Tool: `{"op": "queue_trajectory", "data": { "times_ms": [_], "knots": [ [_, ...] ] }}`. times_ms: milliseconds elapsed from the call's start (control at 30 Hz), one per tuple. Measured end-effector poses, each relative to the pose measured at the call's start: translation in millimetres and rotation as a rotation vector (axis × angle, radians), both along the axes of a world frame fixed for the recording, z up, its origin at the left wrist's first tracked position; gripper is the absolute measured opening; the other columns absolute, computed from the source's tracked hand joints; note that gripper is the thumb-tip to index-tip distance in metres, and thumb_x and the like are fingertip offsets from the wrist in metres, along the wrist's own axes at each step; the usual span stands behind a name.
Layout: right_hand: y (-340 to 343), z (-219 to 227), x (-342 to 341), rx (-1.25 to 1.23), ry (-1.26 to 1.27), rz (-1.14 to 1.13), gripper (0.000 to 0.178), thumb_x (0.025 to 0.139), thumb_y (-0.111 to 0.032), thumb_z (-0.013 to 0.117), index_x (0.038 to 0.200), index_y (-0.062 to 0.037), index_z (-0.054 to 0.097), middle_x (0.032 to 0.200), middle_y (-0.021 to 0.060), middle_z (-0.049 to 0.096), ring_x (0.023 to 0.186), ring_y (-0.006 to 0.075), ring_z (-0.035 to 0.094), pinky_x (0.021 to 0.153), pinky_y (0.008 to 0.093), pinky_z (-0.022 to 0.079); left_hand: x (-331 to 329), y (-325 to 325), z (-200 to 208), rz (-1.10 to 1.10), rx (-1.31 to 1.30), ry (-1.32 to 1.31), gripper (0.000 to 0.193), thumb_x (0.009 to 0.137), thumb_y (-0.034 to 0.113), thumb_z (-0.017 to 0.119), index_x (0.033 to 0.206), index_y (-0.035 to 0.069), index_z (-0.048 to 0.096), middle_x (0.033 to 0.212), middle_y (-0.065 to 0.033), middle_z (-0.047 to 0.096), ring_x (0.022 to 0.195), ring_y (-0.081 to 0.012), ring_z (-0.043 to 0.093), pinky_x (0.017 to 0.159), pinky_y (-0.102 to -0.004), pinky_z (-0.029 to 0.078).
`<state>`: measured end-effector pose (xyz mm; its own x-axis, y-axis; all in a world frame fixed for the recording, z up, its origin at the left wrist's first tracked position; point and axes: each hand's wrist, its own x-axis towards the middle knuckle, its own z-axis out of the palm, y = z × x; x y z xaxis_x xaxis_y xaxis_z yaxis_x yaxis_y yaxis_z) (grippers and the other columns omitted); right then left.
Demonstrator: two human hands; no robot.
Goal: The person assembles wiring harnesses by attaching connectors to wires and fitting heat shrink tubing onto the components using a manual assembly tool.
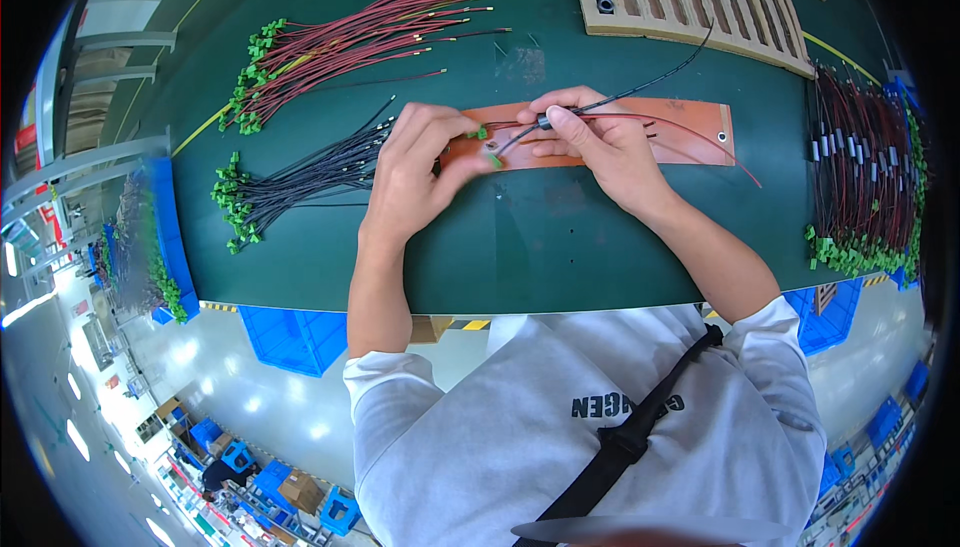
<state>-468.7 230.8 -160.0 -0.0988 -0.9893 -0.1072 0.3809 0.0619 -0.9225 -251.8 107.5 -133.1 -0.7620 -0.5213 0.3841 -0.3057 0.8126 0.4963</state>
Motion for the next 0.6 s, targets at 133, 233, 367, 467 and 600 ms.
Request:
{"op": "queue_trajectory", "data": {
  "times_ms": [133, 233, 367, 467, 600],
  "knots": [
    [-0.4, 2.2, 1.0, 0.0, -0.04, -0.012, 0.023, 0.112, -0.018, 0.05, 0.124, -0.0008, 0.059, 0.122, 0.0111, 0.068, 0.111, 0.0207, 0.072, 0.096, 0.0311, 0.061, -0.6, 6.7, 8.0, -0.094, 0.088, 0.022, 0.057, 0.063, 0.023, 0.096, 0.108, 0.007, 0.065, 0.104, -0.0105, 0.067, 0.097, -0.0322, 0.064, 0.081, -0.0413, 0.054],
    [-0.6, 1.6, 1.3, 0.013, -0.044, -0.008, 0.023, 0.112, -0.018, 0.05, 0.125, -0.0005, 0.059, 0.122, 0.0112, 0.068, 0.111, 0.0213, 0.072, 0.096, 0.0311, 0.061, -0.5, 6.5, 4.0, -0.076, 0.077, 0.051, 0.05, 0.065, 0.018, 0.094, 0.106, 0.007, 0.066, 0.105, -0.01, 0.068, 0.096, -0.0326, 0.065, 0.081, -0.0418, 0.054],
    [-0.2, -0.4, 2.9, -0.009, -0.033, -0.001, 0.023, 0.112, -0.018, 0.05, 0.125, -0.0005, 0.058, 0.122, 0.0112, 0.068, 0.11, 0.0207, 0.073, 0.095, 0.0304, 0.061, 1.4, -0.5, -0.7, -0.117, 0.005, 0.055, 0.037, 0.068, 0.008, 0.09, 0.099, 0.005, 0.07, 0.105, -0.0085, 0.069, 0.094, -0.0312, 0.065, 0.08, -0.0417, 0.055],
    [0.8, -2.1, 2.8, -0.016, -0.018, 0.007, 0.024, 0.112, -0.019, 0.05, 0.125, 0.0002, 0.058, 0.122, 0.0113, 0.068, 0.109, 0.0203, 0.073, 0.093, 0.0298, 0.061, 2.3, 0.1, 2.6, -0.112, 0.037, 0.069, 0.03, 0.069, 0.004, 0.087, 0.095, 0.004, 0.072, 0.104, -0.008, 0.07, 0.093, -0.0302, 0.066, 0.079, -0.0406, 0.054],
    [0.6, 0.8, 3.0, -0.016, -0.015, 0.024, 0.026, 0.112, -0.02, 0.051, 0.125, 0.0012, 0.058, 0.122, 0.0116, 0.068, 0.11, 0.0205, 0.073, 0.09, 0.0292, 0.061, 5.1, -0.4, 0.0, -0.087, 0.14, 0.083, 0.028, 0.07, 0.001, 0.086, 0.094, 0.003, 0.073, 0.101, -0.0083, 0.07, 0.093, -0.0293, 0.065, 0.077, -0.0386, 0.053]
  ]
}}
